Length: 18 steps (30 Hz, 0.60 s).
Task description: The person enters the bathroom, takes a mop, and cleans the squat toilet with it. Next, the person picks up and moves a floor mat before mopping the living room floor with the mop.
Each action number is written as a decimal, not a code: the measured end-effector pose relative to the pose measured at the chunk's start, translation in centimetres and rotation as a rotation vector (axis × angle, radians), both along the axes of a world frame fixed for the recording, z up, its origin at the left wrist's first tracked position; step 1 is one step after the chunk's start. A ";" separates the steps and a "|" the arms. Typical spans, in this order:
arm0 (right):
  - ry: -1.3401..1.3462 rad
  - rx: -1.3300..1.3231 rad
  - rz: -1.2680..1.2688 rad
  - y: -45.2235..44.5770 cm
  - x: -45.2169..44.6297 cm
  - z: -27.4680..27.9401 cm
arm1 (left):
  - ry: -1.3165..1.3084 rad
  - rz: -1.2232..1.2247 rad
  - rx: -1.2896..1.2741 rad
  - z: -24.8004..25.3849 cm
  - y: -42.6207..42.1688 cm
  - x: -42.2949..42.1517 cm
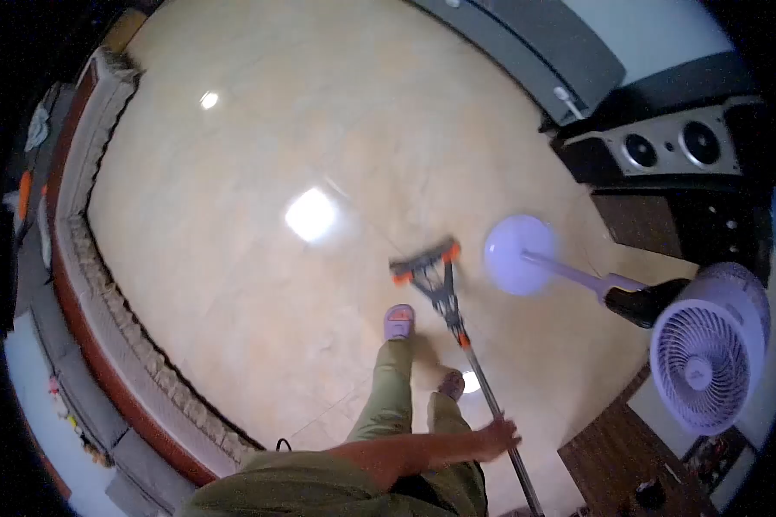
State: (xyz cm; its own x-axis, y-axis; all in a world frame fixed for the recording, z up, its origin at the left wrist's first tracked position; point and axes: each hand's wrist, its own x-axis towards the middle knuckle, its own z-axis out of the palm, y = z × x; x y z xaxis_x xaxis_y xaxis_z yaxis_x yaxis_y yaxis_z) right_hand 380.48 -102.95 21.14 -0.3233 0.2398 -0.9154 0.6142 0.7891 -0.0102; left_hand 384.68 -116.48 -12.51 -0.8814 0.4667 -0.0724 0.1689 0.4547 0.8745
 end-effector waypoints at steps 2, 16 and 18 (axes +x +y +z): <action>-0.026 0.138 -0.121 1.1 1.1 3.4 | -0.115 -0.292 0.082 2.8 1.4 -1.5; 0.181 -0.473 -0.270 -13.8 -5.8 -24.2 | 0.344 0.299 -0.892 -12.4 -22.3 -14.4; 0.510 -0.799 0.165 -15.5 -7.8 -30.6 | 0.546 0.444 -0.801 -16.0 -24.3 -16.3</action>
